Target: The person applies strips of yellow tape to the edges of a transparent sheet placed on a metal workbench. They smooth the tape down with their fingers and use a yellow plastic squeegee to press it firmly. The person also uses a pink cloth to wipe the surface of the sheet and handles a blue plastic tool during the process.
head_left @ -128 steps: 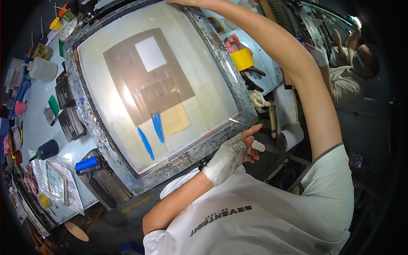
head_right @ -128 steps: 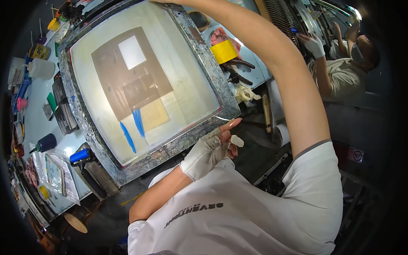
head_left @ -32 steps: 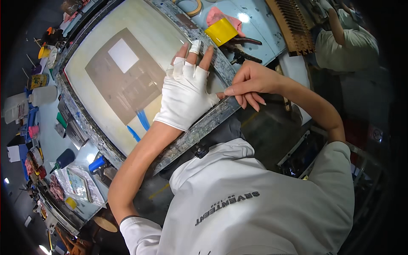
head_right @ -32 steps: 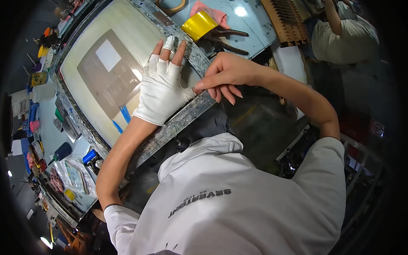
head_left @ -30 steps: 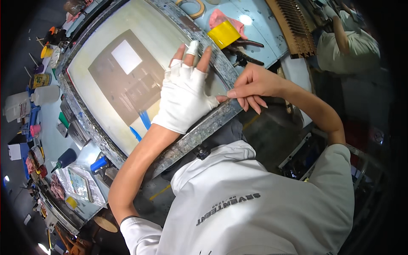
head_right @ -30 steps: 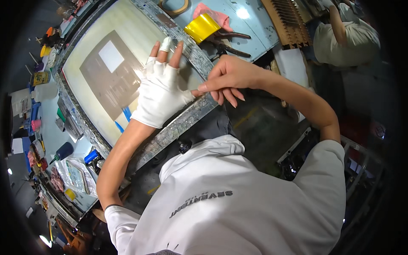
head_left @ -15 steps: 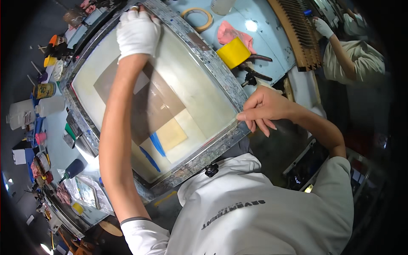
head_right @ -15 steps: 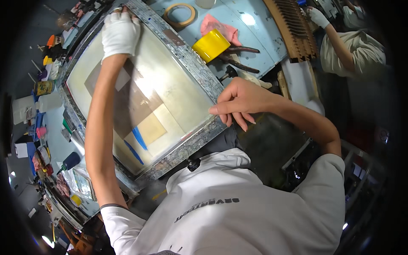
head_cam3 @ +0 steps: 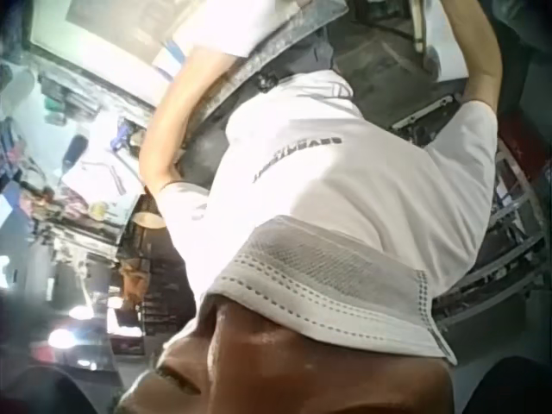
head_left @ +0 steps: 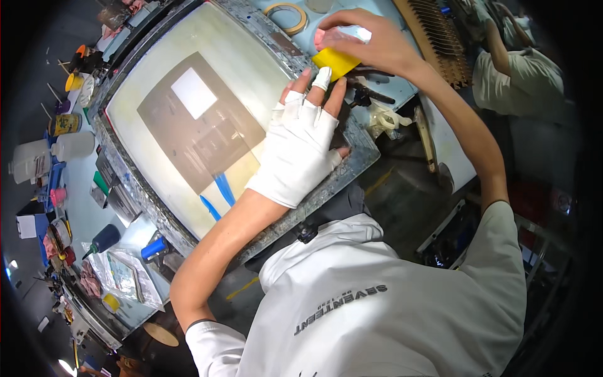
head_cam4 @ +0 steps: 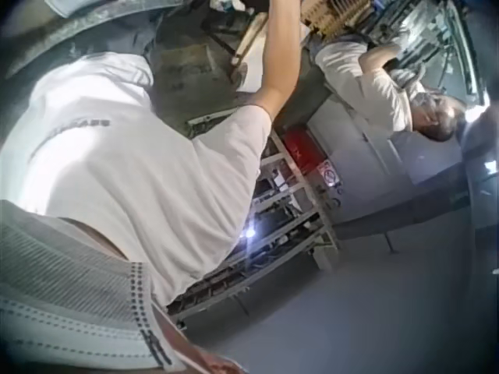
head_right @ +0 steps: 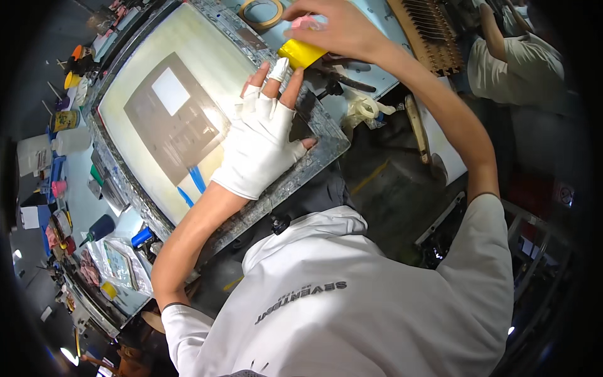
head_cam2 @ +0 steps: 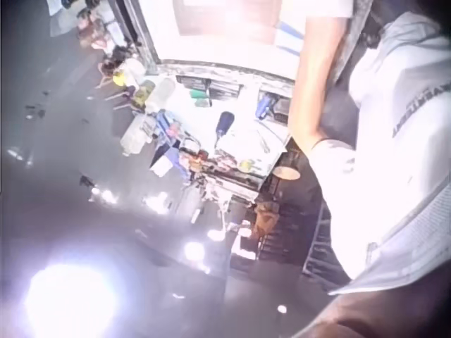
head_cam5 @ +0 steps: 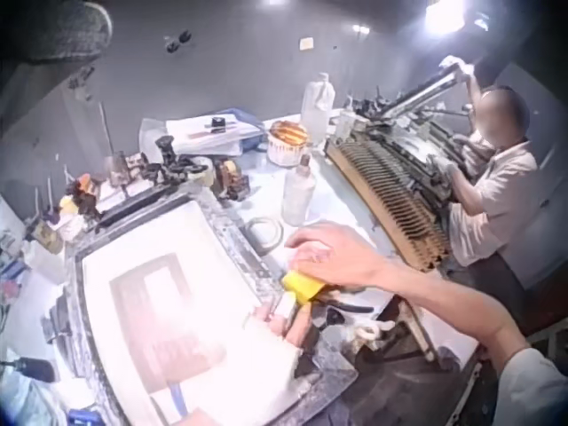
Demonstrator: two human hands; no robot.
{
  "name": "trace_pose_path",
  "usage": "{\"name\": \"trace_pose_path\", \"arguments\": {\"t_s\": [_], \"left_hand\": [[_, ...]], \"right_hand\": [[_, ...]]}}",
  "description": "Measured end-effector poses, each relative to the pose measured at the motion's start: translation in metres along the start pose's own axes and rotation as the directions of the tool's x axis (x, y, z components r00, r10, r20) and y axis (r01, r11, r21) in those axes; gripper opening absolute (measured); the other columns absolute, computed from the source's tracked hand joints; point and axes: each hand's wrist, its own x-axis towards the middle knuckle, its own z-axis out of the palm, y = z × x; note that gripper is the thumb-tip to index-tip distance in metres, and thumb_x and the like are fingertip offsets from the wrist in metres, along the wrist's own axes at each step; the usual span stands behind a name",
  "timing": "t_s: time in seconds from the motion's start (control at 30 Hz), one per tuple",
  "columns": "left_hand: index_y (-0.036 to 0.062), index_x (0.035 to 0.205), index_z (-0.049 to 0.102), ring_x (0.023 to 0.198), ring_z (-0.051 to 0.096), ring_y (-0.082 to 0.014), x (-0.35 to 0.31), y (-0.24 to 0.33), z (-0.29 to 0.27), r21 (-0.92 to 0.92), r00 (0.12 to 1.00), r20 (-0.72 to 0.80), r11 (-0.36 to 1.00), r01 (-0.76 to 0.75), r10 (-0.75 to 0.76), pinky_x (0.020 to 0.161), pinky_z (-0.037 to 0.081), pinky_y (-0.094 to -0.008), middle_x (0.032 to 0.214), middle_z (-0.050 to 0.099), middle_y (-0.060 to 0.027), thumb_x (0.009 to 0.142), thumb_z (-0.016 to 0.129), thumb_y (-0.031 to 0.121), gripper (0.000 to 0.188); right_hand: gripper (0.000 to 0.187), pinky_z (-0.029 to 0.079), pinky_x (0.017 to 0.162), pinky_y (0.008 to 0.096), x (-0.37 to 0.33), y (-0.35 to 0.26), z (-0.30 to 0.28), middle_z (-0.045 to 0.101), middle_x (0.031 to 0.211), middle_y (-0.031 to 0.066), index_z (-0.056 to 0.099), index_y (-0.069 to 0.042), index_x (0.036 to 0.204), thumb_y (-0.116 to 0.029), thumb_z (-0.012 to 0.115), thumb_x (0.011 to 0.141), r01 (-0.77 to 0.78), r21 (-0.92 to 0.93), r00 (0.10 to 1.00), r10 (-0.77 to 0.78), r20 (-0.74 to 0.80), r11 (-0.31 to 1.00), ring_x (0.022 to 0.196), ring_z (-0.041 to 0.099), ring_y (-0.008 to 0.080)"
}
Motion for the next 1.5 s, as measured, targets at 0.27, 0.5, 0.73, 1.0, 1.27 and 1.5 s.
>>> {"name": "trace_pose_path", "arguments": {"t_s": [0.27,0.5,0.73,1.0,1.27,1.5], "left_hand": [[0.0038,0.147,0.046,0.102,0.066,-0.0317,-0.051,0.035,0.003,-0.585,0.904,0.321,0.691,0.425,-0.284,0.091,0.053,-0.0368,0.117,0.063,-0.0199,0.085,0.082,0.013,0.072],[0.0005,0.143,0.049,0.110,0.065,-0.0245,-0.068,0.025,-0.004,-0.679,0.931,0.050,0.671,0.298,-0.362,0.096,0.051,-0.0347,0.125,0.062,-0.0160,0.090,0.078,0.013,0.061],[0.0081,0.089,0.063,0.070,0.054,-0.0086,-0.056,0.004,-0.053,-0.859,0.687,0.387,0.030,0.511,-0.615,0.063,0.043,-0.0256,0.077,0.057,0.0014,0.097,0.075,0.026,0.023],[0.0092,0.084,0.051,0.055,0.045,-0.0093,-0.232,-0.110,-0.203,-0.878,0.498,0.317,-0.052,0.476,-0.807,0.044,0.033,-0.0236,0.070,0.048,0.0010,0.093,0.074,0.025,0.030],[0.0110,0.085,0.051,0.057,0.038,-0.0093,-0.329,-0.136,-0.219,-0.828,0.468,0.245,0.068,0.557,-0.849,0.051,0.032,-0.0244,0.069,0.041,0.0030,0.102,0.066,0.026,0.027],[0.0134,0.082,0.048,0.060,0.040,-0.0095,-0.332,-0.133,-0.219,-0.816,0.433,0.229,0.070,0.573,-0.872,0.054,0.033,-0.0259,0.070,0.040,0.0036,0.101,0.068,0.027,0.031]], "right_hand": [[0.045,0.056,0.090,0.0398,0.033,0.009,0.008,0.074,0.109,0.0162,0.073,-0.011,0.122,-0.044,0.065,0.091,0.108,-0.214,0.897,-0.003,0.443,0.971,0.105,0.071,0.0271],[0.023,0.054,0.087,0.0349,0.010,-0.097,-0.042,0.075,0.101,0.0102,0.076,-0.008,0.108,-0.022,0.069,0.092,0.186,-0.171,0.849,-0.070,0.523,0.968,0.093,0.071,0.0263],[0.022,0.048,0.088,0.0279,0.010,-0.115,-0.022,0.070,0.097,0.0053,0.075,-0.005,0.112,-0.017,0.072,0.093,-0.053,0.194,0.815,-0.070,0.576,0.980,0.096,0.062,0.0127],[0.024,0.053,0.072,0.0235,0.016,0.009,-0.061,0.073,0.094,0.0065,0.074,0.000,0.103,-0.022,0.069,0.095,0.174,-0.192,0.967,-0.130,0.221,0.966,0.076,0.067,0.0104],[0.053,0.054,0.074,0.0314,0.057,0.028,0.014,0.074,0.089,0.0075,0.076,-0.006,0.106,-0.056,0.058,0.099,0.115,-0.255,0.966,-0.049,0.253,0.960,0.080,0.070,0.0177],[0.049,0.050,0.059,0.0260,0.083,0.006,0.028,0.062,0.072,0.0027,0.070,-0.008,0.092,-0.056,0.061,0.099,-0.081,-0.152,0.948,0.123,0.293,0.985,0.065,0.061,0.0098]]}}
